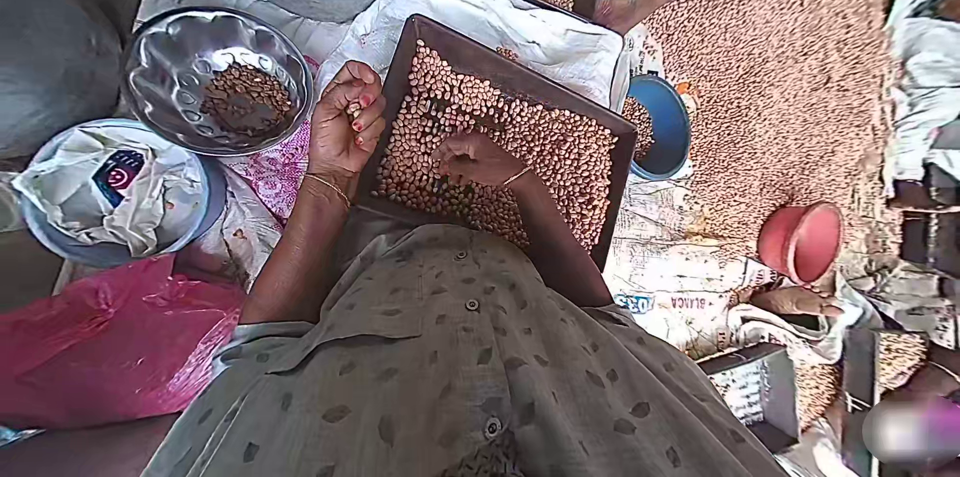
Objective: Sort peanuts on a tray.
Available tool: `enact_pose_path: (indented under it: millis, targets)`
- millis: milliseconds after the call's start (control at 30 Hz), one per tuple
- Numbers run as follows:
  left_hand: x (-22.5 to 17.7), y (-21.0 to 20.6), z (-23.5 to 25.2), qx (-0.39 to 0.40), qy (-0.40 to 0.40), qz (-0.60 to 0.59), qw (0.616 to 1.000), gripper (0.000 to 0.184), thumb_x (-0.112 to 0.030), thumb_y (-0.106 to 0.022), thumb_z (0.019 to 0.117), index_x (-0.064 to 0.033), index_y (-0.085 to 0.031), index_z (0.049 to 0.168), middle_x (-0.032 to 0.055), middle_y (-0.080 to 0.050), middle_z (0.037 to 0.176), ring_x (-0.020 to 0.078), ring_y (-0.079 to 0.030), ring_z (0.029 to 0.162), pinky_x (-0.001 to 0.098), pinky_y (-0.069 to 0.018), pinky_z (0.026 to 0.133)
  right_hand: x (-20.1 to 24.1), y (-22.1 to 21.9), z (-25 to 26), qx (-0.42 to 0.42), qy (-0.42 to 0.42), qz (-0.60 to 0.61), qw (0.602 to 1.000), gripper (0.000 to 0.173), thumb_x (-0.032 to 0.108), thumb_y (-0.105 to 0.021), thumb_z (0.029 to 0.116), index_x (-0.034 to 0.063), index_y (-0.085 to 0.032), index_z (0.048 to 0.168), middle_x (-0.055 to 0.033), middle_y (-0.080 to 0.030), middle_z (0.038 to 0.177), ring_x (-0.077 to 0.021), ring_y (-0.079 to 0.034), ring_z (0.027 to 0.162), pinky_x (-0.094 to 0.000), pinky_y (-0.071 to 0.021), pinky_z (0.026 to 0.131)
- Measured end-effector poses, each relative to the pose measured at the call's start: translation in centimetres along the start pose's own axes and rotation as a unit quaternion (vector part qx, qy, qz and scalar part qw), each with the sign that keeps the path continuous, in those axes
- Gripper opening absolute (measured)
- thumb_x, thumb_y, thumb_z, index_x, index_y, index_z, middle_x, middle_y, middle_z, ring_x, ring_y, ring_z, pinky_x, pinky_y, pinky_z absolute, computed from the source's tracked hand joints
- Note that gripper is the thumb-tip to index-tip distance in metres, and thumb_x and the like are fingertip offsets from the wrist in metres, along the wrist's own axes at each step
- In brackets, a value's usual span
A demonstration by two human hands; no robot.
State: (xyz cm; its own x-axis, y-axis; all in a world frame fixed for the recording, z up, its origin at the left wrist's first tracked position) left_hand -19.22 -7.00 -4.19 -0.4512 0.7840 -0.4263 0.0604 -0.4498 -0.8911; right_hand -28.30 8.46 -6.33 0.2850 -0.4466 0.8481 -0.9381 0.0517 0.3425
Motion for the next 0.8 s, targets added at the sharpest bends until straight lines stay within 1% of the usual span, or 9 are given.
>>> enact_pose_path:
  millis: [100,200,267,333,433,500,567,667,800]
  targets:
    - [0.1,-0.4,-0.1,0.000,0.014,0.020,1.000,0.029,-0.014,-0.031,0.1101,-0.0130,-0.058,0.099,-0.0076,-0.049,0.063,-0.0010,-0.040,0.043,0.0114,-0.0344,0.039,-1.8,2.9,0.2,-0.110,-0.028,0.009,0.994,0.019,0.003,-0.055,0.1019,-0.0059,-0.065,0.115,-0.0152,-0.071,0.095,-0.0176,-0.070,0.069,-0.0334,-0.0616,0.065]
    - [0.3,-0.8,0.0,0.001,0.023,0.039,0.999,0.032,-0.016,-0.029,0.1114,-0.0134,-0.059,0.100,-0.0085,-0.047,0.062,-0.0011,-0.040,0.042,0.0116,-0.0341,0.038,-0.2,5.3,0.2,-0.234,0.037,-0.026,0.971,0.018,0.003,-0.057,0.0999,-0.0049,-0.065,0.114,-0.0150,-0.069,0.098,-0.0161,-0.069,0.075,-0.0327,-0.0613,0.070]
    - [0.3,-0.6,0.2,-0.003,0.021,0.037,0.999,0.032,-0.016,-0.029,0.1116,-0.0138,-0.059,0.101,-0.0085,-0.047,0.063,-0.0011,-0.039,0.043,0.0114,-0.0340,0.038,1.6,4.1,1.0,-0.241,0.082,-0.084,0.963,0.018,0.006,-0.057,0.0992,-0.0026,-0.069,0.109,-0.0138,-0.071,0.100,-0.0152,-0.068,0.078,-0.0326,-0.0592,0.073]
    - [0.2,-0.4,0.1,-0.012,0.018,0.026,0.999,0.031,-0.016,-0.029,0.1116,-0.0138,-0.059,0.102,-0.0084,-0.048,0.064,-0.0011,-0.039,0.043,0.0113,-0.0341,0.039,2.7,1.7,2.2,-0.227,0.090,-0.213,0.946,0.019,0.009,-0.059,0.0986,0.0008,-0.075,0.106,-0.0148,-0.073,0.104,-0.0239,-0.070,0.087,-0.0427,-0.0577,0.079]
    - [0.1,-0.3,-0.1,-0.017,0.015,0.018,1.000,0.031,-0.016,-0.029,0.1113,-0.0133,-0.059,0.102,-0.0083,-0.049,0.064,-0.0013,-0.040,0.043,0.0112,-0.0344,0.039,3.2,-1.3,3.3,-0.208,0.068,-0.372,0.902,0.017,0.011,-0.059,0.0981,0.0015,-0.074,0.101,-0.0194,-0.071,0.109,-0.0367,-0.072,0.091,-0.0536,-0.0577,0.071]
    - [0.0,-0.3,-0.1,-0.019,0.015,0.022,0.999,0.032,-0.016,-0.028,0.1115,-0.0138,-0.058,0.102,-0.0084,-0.048,0.065,-0.0014,-0.040,0.044,0.0110,-0.0343,0.039,3.2,-1.2,3.8,-0.169,0.025,-0.350,0.921,0.020,0.012,-0.057,0.0998,0.0019,-0.074,0.106,-0.0187,-0.072,0.113,-0.0365,-0.071,0.101,-0.0552,-0.0559,0.082]
    - [0.1,-0.4,0.1,-0.015,0.016,0.027,0.999,0.031,-0.015,-0.030,0.1112,-0.0136,-0.059,0.103,-0.0084,-0.049,0.065,-0.0014,-0.040,0.043,0.0112,-0.0339,0.039,3.6,0.0,4.2,-0.188,0.031,-0.293,0.937,0.020,0.010,-0.057,0.0993,0.0007,-0.074,0.105,-0.0171,-0.073,0.107,-0.0333,-0.071,0.101,-0.0527,-0.0551,0.088]
    - [0.3,-0.4,0.2,-0.010,0.026,0.045,0.999,0.031,-0.017,-0.031,0.1111,-0.0131,-0.061,0.104,-0.0079,-0.051,0.067,-0.0016,-0.040,0.044,0.0112,-0.0335,0.039,5.0,1.3,5.3,-0.257,0.085,-0.295,0.916,0.019,0.007,-0.058,0.0989,0.0007,-0.073,0.109,-0.0174,-0.072,0.110,-0.0325,-0.071,0.102,-0.0489,-0.0570,0.088]
    - [0.2,-0.5,0.2,-0.004,0.029,0.052,0.998,0.033,-0.018,-0.029,0.1114,-0.0118,-0.061,0.106,-0.0064,-0.053,0.070,-0.0013,-0.041,0.045,0.0111,-0.0337,0.039,4.9,0.0,7.3,-0.241,0.080,-0.386,0.887,0.023,0.004,-0.056,0.0988,0.0021,-0.073,0.115,-0.0175,-0.069,0.123,-0.0357,-0.065,0.117,-0.0491,-0.0556,0.091]
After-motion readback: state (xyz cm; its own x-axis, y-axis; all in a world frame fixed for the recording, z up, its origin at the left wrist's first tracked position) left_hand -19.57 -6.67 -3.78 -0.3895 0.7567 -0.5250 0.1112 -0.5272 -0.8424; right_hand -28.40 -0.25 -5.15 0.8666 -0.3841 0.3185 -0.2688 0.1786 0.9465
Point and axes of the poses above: each hand's wrist, its own z-axis towards the middle knuckle, its own y-axis out of the back of the hand, x = y × z, the point moved 9 cm from there along z, towards the middle knuckle
